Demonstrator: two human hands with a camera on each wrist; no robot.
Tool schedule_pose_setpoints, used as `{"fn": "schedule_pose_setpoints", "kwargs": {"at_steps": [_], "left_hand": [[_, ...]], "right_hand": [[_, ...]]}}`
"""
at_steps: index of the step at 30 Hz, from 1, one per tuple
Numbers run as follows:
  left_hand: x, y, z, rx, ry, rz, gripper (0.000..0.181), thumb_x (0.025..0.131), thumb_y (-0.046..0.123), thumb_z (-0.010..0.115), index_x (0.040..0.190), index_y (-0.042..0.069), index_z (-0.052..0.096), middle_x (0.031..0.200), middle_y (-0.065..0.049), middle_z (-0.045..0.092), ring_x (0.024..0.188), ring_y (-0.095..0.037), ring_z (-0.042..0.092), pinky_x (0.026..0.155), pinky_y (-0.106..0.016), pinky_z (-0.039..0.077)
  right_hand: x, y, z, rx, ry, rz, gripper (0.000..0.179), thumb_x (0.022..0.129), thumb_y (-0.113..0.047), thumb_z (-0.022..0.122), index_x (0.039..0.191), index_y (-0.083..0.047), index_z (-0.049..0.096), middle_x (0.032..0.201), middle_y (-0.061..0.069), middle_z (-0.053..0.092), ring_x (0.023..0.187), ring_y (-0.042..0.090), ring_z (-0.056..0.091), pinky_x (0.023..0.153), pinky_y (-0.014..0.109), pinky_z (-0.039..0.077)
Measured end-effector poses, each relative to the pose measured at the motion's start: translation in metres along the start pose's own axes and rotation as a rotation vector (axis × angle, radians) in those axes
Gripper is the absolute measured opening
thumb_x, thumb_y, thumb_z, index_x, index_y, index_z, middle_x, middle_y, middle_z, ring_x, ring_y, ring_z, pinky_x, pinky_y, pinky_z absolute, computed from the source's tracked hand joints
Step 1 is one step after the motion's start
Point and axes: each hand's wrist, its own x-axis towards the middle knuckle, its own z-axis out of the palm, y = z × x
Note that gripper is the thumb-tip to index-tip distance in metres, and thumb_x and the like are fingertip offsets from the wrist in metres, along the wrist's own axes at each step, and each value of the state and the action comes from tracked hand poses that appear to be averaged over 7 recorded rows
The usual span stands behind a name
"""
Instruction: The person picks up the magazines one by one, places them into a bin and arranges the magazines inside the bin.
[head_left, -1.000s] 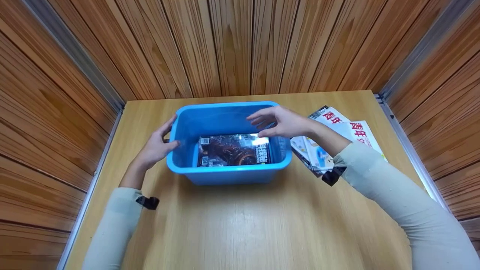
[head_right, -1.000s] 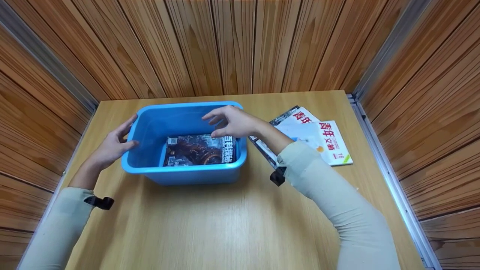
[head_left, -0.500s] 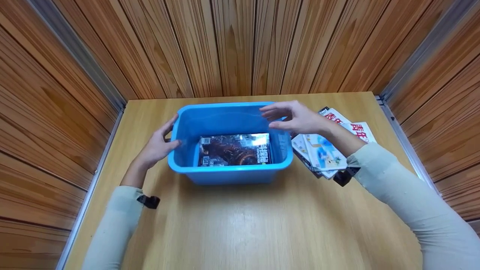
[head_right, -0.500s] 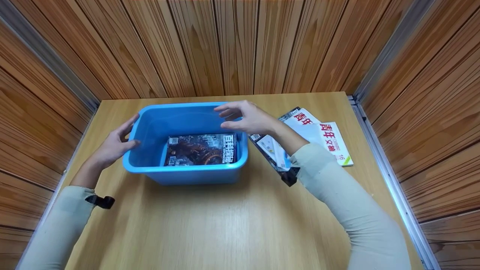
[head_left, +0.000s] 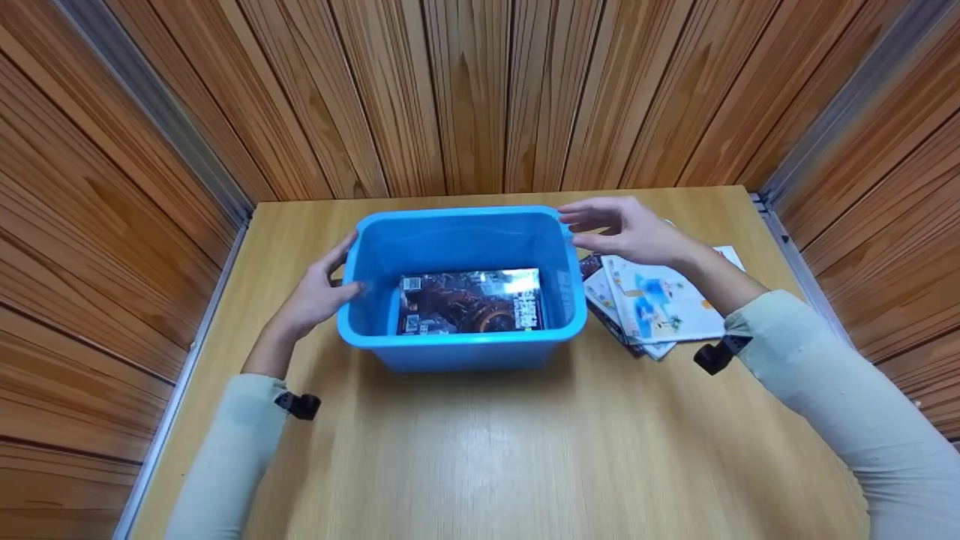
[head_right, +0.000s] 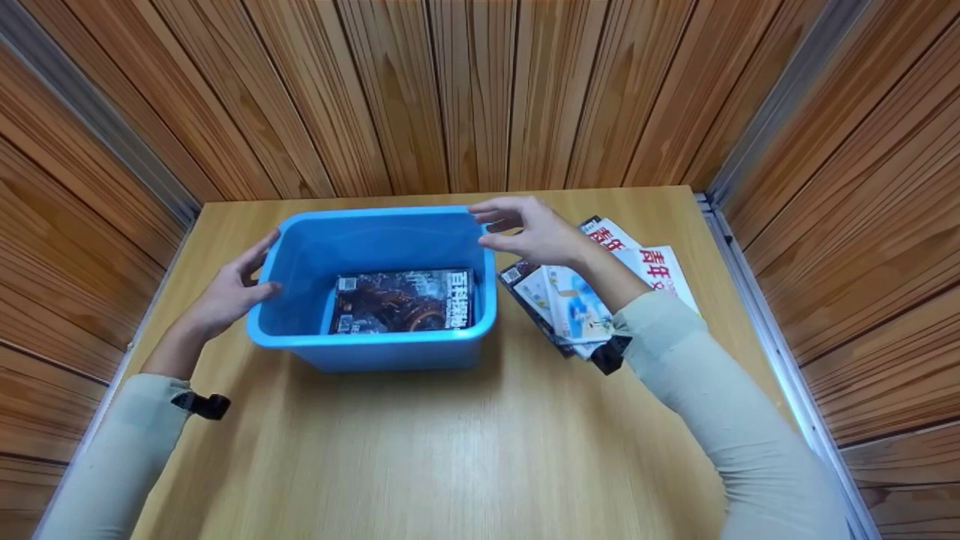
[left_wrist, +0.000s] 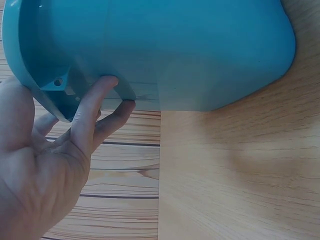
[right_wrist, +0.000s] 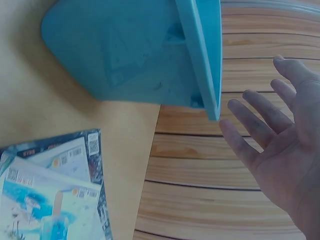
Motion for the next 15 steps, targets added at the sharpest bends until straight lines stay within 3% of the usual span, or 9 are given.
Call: {"fn": "schedule_pose_setpoints", "kwargs": {"at_steps": [4,9,11,15], "left_hand": [[-0.001,0.001,0.0,0.011,0.003,-0.002,0.09,0.113,0.017,0.066,0.183,0.027,0.01,0.191,-0.014,0.019,0.175,-0.052,0.022,0.131,-0.074,0.04],[-0.001,0.0,-0.001,0.01,0.006,0.002,0.09,0.113,0.017,0.066,0.183,0.026,0.01,0.191,-0.013,0.019,0.176,-0.051,0.021,0.131,-0.074,0.039],[-0.001,-0.001,-0.001,0.003,0.004,0.001,0.091,0.113,0.017,0.067,0.183,0.025,0.01,0.191,-0.013,0.02,0.175,-0.051,0.023,0.131,-0.074,0.041],[0.0,-0.002,-0.001,-0.001,0.002,0.001,0.091,0.113,0.017,0.067,0.183,0.026,0.01,0.191,-0.013,0.019,0.175,-0.051,0.023,0.13,-0.074,0.041]], "right_hand": [[-0.008,0.007,-0.006,-0.004,0.021,0.018,0.053,0.111,-0.014,0.07,0.162,-0.002,0.058,0.164,0.024,0.063,0.151,0.047,0.064,0.103,0.014,0.061],[-0.016,0.017,-0.014,-0.018,0.043,0.034,0.051,0.112,-0.012,0.068,0.161,-0.002,0.058,0.163,0.025,0.063,0.148,0.049,0.064,0.103,0.009,0.057],[-0.019,0.022,-0.018,-0.025,0.055,0.045,0.051,0.112,-0.013,0.068,0.162,-0.003,0.059,0.163,0.026,0.063,0.146,0.041,0.068,0.103,0.009,0.057],[-0.027,0.033,-0.026,-0.034,0.079,0.062,0.051,0.113,-0.014,0.068,0.162,-0.004,0.059,0.162,0.028,0.062,0.136,0.01,0.071,0.101,0.008,0.057]]}}
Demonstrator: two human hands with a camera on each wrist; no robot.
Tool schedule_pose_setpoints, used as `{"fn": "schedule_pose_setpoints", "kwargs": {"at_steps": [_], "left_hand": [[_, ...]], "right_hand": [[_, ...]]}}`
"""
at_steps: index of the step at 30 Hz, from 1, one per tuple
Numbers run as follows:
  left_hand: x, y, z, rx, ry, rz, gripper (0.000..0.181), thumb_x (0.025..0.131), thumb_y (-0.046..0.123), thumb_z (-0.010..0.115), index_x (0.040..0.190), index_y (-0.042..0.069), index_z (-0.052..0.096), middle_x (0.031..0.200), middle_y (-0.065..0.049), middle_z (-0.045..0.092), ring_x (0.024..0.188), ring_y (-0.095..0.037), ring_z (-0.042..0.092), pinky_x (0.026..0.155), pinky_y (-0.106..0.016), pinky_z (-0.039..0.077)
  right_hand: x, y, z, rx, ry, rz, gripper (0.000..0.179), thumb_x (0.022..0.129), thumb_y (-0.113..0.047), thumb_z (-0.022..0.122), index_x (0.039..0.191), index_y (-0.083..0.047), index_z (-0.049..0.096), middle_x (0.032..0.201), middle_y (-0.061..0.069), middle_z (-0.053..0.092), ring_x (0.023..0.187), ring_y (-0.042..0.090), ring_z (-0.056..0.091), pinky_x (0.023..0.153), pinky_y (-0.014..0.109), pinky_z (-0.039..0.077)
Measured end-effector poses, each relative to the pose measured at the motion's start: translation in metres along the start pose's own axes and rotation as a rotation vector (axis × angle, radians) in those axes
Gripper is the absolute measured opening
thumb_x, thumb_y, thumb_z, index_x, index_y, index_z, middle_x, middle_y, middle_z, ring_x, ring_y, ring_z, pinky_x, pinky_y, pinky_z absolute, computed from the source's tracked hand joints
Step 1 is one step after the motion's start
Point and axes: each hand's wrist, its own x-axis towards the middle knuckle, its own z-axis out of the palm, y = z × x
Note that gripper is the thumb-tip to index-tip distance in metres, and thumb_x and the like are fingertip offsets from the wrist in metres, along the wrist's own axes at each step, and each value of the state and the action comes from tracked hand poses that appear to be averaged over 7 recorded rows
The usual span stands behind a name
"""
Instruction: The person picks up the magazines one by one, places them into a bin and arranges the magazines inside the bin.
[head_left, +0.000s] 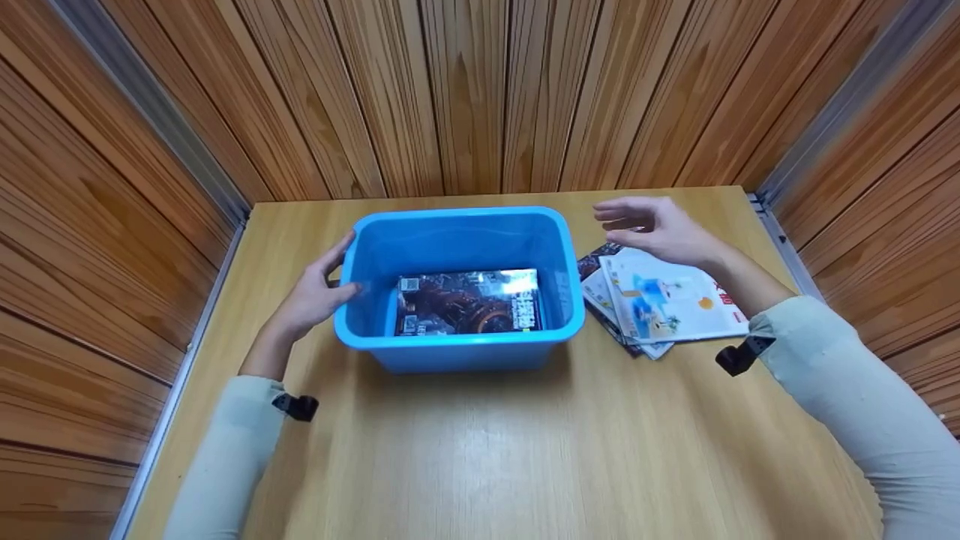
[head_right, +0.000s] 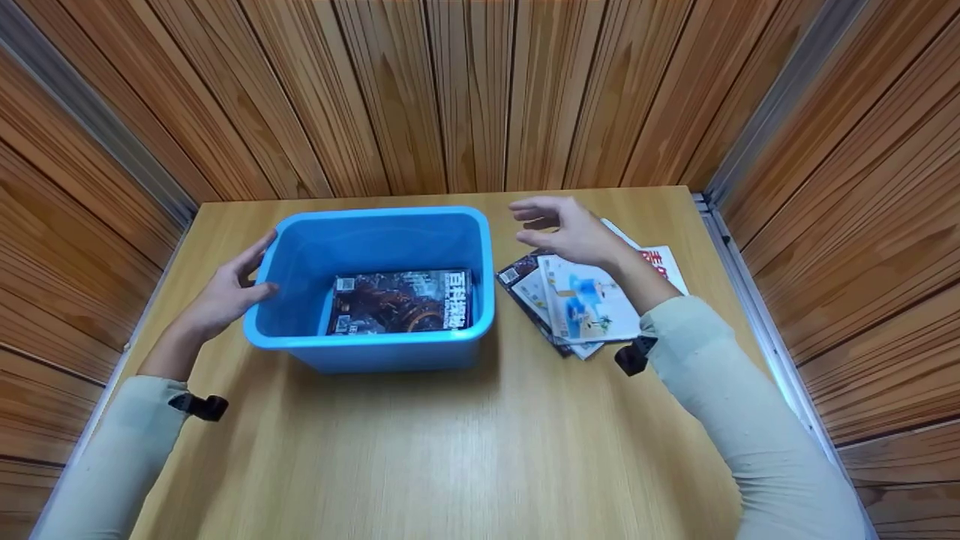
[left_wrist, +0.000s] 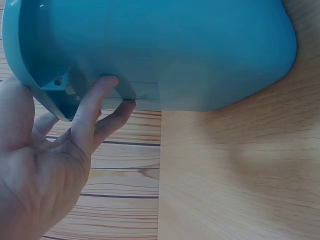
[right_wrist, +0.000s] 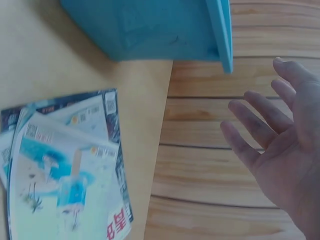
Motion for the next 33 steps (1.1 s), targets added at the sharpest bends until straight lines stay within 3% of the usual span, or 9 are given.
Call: {"fn": "schedule_pose_setpoints", "kwargs": {"at_steps": [2,6,10,12,17,19,24,33], "left_hand": [[0.0,0.0,0.0,0.003,0.0,-0.001,0.091,0.113,0.017,0.066,0.183,0.027,0.01,0.191,-0.013,0.019,0.175,-0.051,0.023,0.13,-0.074,0.042],[0.0,0.001,0.0,0.005,0.002,-0.007,0.09,0.113,0.017,0.066,0.183,0.028,0.01,0.191,-0.014,0.02,0.175,-0.052,0.023,0.129,-0.074,0.042],[0.001,0.001,0.0,-0.016,-0.006,-0.007,0.091,0.112,0.018,0.067,0.183,0.028,0.011,0.19,-0.016,0.021,0.174,-0.054,0.025,0.129,-0.075,0.041],[0.001,0.001,0.0,-0.023,-0.009,-0.007,0.092,0.112,0.019,0.068,0.183,0.028,0.01,0.19,-0.016,0.021,0.173,-0.055,0.026,0.129,-0.075,0.041],[0.001,0.001,0.0,-0.017,-0.008,-0.012,0.091,0.113,0.019,0.067,0.183,0.029,0.01,0.19,-0.016,0.02,0.174,-0.054,0.026,0.13,-0.075,0.041],[0.001,0.001,0.0,-0.014,-0.008,-0.014,0.091,0.113,0.019,0.067,0.183,0.03,0.01,0.191,-0.016,0.02,0.174,-0.054,0.025,0.13,-0.075,0.041],[0.001,0.001,0.001,-0.015,-0.007,-0.015,0.091,0.113,0.021,0.067,0.183,0.03,0.011,0.191,-0.015,0.019,0.174,-0.054,0.025,0.129,-0.075,0.042],[-0.002,0.0,0.0,-0.015,0.0,-0.01,0.09,0.113,0.02,0.067,0.183,0.028,0.011,0.191,-0.015,0.02,0.174,-0.053,0.025,0.129,-0.073,0.043]], "right_hand": [[-0.002,0.006,-0.004,-0.01,0.011,0.002,0.05,0.113,-0.013,0.067,0.161,-0.003,0.059,0.162,0.029,0.062,0.129,-0.005,0.068,0.1,0.006,0.056],[-0.008,0.021,-0.013,-0.04,0.035,0.018,0.051,0.113,-0.012,0.066,0.162,-0.002,0.057,0.161,0.032,0.061,0.127,-0.01,0.065,0.1,0.002,0.051],[-0.017,0.032,-0.021,-0.081,0.047,0.064,0.052,0.114,-0.016,0.066,0.163,-0.003,0.056,0.161,0.031,0.061,0.137,0.016,0.07,0.1,0.002,0.05],[-0.022,0.037,-0.025,-0.093,0.049,0.09,0.052,0.114,-0.018,0.066,0.164,-0.004,0.056,0.162,0.03,0.061,0.137,0.02,0.07,0.098,0.003,0.052],[-0.03,0.052,-0.036,-0.111,0.073,0.156,0.053,0.114,-0.019,0.067,0.164,-0.004,0.055,0.163,0.029,0.06,0.126,-0.001,0.069,0.094,0.004,0.054],[-0.033,0.058,-0.04,-0.122,0.078,0.186,0.054,0.115,-0.019,0.066,0.165,-0.004,0.054,0.164,0.029,0.06,0.13,0.008,0.071,0.094,0.003,0.053],[-0.039,0.07,-0.046,-0.136,0.063,0.256,0.056,0.116,-0.024,0.064,0.167,-0.004,0.051,0.167,0.03,0.056,0.147,0.046,0.063,0.093,0.001,0.05],[-0.046,0.088,-0.06,-0.166,0.069,0.327,0.057,0.117,-0.027,0.062,0.169,-0.006,0.049,0.168,0.031,0.053,0.147,0.05,0.06,0.088,0.002,0.051]]}}
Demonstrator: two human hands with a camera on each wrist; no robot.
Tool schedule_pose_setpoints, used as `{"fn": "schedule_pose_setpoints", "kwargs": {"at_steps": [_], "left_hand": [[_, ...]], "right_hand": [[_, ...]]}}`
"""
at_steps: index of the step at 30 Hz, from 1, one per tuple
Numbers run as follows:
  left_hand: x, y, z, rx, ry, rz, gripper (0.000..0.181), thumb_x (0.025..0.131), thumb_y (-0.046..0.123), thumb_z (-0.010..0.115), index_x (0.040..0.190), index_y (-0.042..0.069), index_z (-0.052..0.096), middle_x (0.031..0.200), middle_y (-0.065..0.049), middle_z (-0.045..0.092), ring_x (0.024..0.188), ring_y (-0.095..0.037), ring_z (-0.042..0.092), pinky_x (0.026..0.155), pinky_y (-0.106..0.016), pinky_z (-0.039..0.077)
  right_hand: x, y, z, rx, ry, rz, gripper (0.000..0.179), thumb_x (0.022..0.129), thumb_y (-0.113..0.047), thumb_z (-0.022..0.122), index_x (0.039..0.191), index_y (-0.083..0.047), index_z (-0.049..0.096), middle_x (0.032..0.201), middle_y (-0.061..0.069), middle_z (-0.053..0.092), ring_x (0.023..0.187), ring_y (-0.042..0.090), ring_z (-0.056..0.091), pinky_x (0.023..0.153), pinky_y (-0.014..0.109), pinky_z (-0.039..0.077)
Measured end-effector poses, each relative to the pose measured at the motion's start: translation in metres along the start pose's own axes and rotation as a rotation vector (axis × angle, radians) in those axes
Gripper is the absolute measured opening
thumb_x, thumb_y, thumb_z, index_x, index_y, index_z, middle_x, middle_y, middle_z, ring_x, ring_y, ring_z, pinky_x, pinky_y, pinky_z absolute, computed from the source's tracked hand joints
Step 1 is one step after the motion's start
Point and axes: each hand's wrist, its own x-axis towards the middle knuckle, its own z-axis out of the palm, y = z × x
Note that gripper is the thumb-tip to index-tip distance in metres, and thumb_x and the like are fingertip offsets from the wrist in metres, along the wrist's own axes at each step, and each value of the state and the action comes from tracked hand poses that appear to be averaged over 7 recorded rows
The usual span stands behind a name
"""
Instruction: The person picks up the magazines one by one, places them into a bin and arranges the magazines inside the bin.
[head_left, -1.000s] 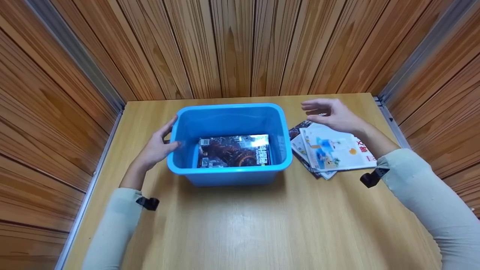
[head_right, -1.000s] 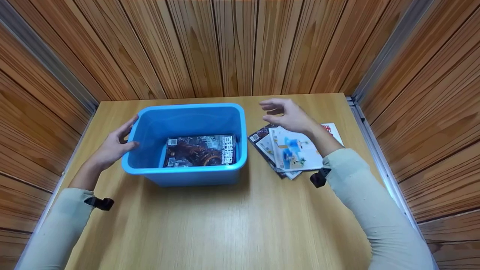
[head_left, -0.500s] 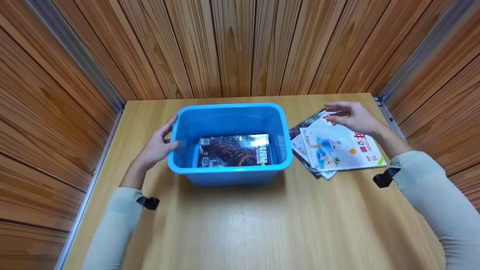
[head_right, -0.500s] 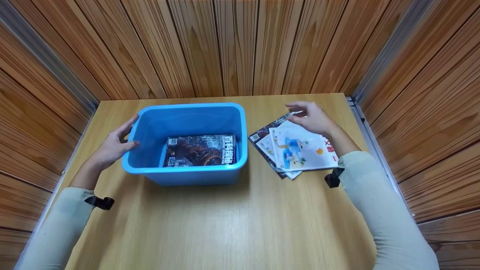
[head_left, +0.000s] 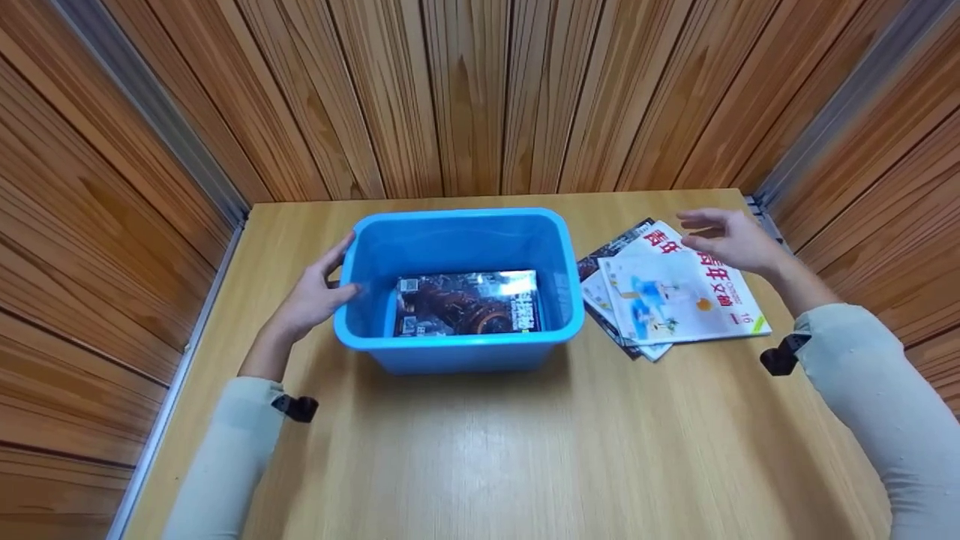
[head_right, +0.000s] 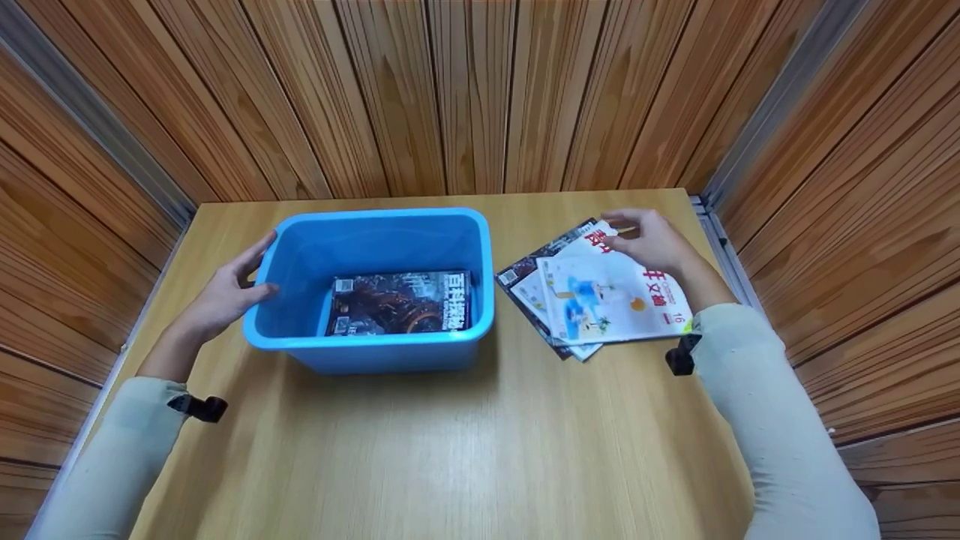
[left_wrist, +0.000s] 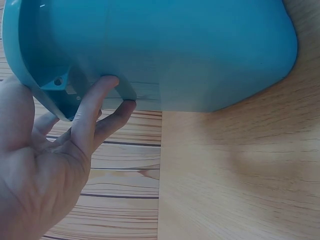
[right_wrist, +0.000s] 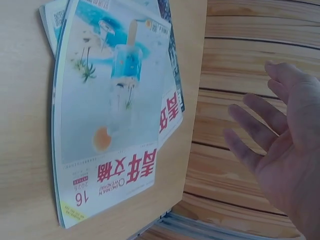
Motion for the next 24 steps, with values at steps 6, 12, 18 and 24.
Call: {"fn": "schedule_pose_setpoints", "kwargs": {"at_steps": [6,12,18,24], "left_hand": [[0.001,0.0,0.001,-0.008,0.0,0.005,0.091,0.112,0.02,0.067,0.183,0.027,0.01,0.191,-0.015,0.018,0.174,-0.055,0.025,0.129,-0.074,0.042],[0.001,-0.001,0.002,0.005,0.007,-0.007,0.092,0.112,0.023,0.068,0.183,0.028,0.011,0.19,-0.017,0.02,0.172,-0.056,0.027,0.128,-0.075,0.043],[0.0,-0.003,0.002,0.007,0.008,-0.005,0.091,0.112,0.02,0.067,0.183,0.028,0.011,0.19,-0.017,0.021,0.173,-0.055,0.025,0.128,-0.074,0.043],[-0.002,-0.003,0.001,0.009,0.013,-0.002,0.09,0.112,0.019,0.066,0.183,0.029,0.011,0.19,-0.016,0.02,0.173,-0.055,0.026,0.128,-0.074,0.043]], "right_hand": [[-0.001,0.013,-0.01,-0.044,0.001,0.041,0.056,0.118,-0.022,0.059,0.169,-0.004,0.047,0.169,0.034,0.051,0.147,0.055,0.059,0.086,0.0,0.048],[-0.004,0.023,-0.02,-0.1,-0.01,0.094,0.058,0.118,-0.021,0.059,0.171,-0.002,0.044,0.17,0.036,0.047,0.149,0.058,0.057,0.083,-0.001,0.044],[-0.005,0.031,-0.025,-0.107,-0.004,0.141,0.061,0.118,-0.026,0.058,0.172,-0.002,0.041,0.172,0.038,0.042,0.151,0.059,0.052,0.12,0.052,0.059],[-0.003,0.04,-0.023,-0.071,0.013,0.182,0.07,0.117,-0.026,0.059,0.176,-0.003,0.029,0.176,0.041,0.032,0.156,0.064,0.042,0.127,0.078,0.042]]}}
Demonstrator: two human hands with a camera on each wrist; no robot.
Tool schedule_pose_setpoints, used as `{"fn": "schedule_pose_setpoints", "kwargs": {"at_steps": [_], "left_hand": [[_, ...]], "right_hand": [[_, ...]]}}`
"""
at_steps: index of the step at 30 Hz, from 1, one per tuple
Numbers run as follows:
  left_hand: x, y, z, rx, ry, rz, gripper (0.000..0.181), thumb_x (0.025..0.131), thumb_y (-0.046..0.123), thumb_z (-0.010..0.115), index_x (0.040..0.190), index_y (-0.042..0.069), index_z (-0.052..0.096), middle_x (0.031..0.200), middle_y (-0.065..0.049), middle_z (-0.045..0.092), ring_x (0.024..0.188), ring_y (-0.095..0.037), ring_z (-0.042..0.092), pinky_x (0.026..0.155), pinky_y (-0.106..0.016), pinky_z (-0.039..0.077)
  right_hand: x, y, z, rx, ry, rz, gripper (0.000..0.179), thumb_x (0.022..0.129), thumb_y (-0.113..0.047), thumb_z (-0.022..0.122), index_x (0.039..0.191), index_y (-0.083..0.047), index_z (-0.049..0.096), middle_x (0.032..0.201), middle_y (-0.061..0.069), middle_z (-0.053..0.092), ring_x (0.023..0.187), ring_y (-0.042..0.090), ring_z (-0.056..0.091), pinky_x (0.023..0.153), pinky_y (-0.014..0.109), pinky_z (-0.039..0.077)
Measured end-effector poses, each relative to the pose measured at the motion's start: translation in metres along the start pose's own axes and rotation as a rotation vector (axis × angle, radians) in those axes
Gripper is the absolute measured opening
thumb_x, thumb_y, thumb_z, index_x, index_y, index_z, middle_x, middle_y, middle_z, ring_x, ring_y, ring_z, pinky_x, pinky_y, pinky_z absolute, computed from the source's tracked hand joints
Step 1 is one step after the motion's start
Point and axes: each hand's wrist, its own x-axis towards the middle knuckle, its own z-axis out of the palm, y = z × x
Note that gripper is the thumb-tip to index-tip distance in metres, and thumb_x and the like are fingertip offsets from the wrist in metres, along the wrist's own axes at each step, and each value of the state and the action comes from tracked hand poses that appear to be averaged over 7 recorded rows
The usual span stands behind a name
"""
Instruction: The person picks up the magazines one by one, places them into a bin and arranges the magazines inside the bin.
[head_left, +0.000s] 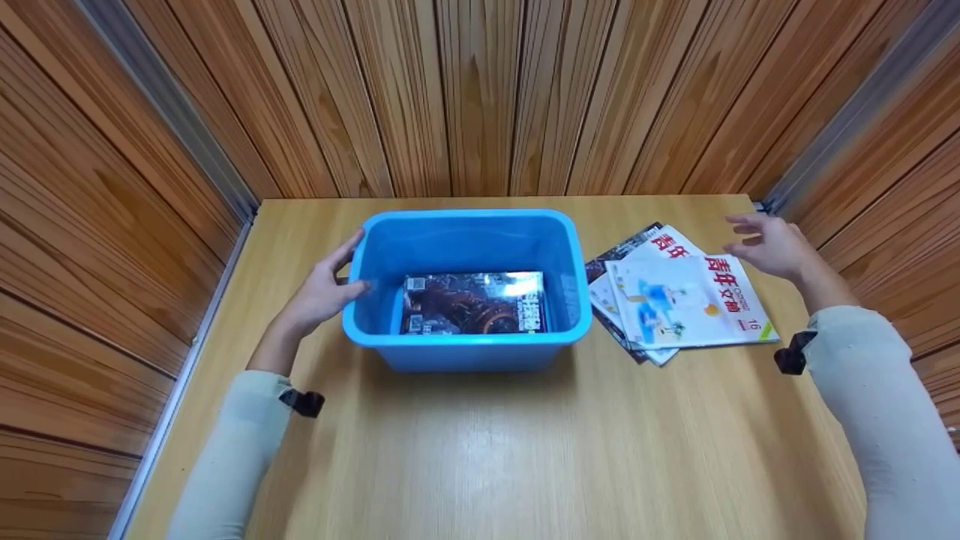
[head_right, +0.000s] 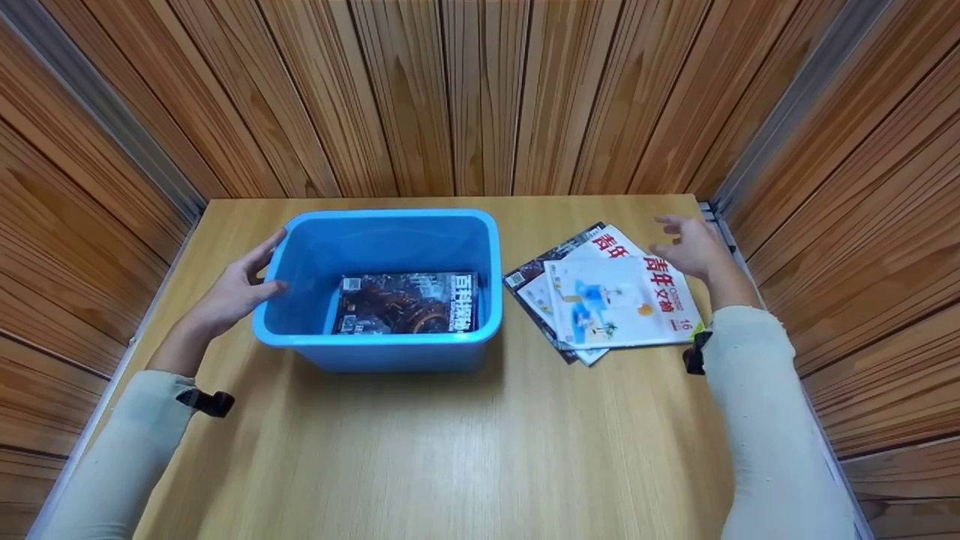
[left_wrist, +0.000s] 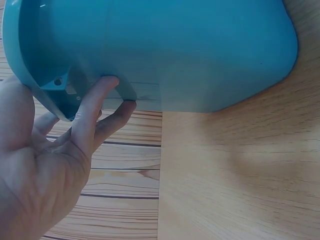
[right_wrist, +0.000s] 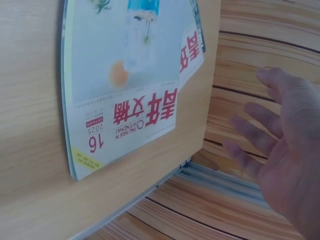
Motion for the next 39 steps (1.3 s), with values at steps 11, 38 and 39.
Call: {"fn": "schedule_pose_setpoints", "kwargs": {"at_steps": [11,38,39], "left_hand": [[-0.001,0.0,0.0,-0.004,-0.001,-0.008,0.09,0.112,0.02,0.067,0.183,0.029,0.011,0.189,-0.019,0.022,0.171,-0.056,0.029,0.128,-0.074,0.044],[0.001,0.0,-0.001,-0.006,-0.001,0.01,0.089,0.113,0.021,0.066,0.183,0.027,0.012,0.191,-0.014,0.019,0.175,-0.052,0.023,0.13,-0.073,0.042],[0.0,0.0,-0.001,-0.005,0.001,0.01,0.089,0.113,0.02,0.066,0.183,0.027,0.012,0.191,-0.014,0.019,0.175,-0.052,0.023,0.13,-0.073,0.042]], "right_hand": [[0.002,0.024,0.011,0.028,0.0,0.103,0.1,0.111,-0.057,0.064,0.182,-0.016,0.007,0.185,0.036,-0.007,0.168,0.069,-0.004,0.127,0.093,0.016],[0.004,0.068,0.068,0.084,-0.026,0.225,0.127,0.102,-0.064,0.075,0.181,-0.017,-0.013,0.183,0.039,-0.009,0.166,0.071,0.002,0.129,0.091,0.012],[0.004,0.069,0.07,0.088,-0.03,0.237,0.128,0.102,-0.064,0.076,0.18,-0.018,-0.014,0.183,0.039,-0.01,0.166,0.071,0.003,0.13,0.091,0.012]]}}
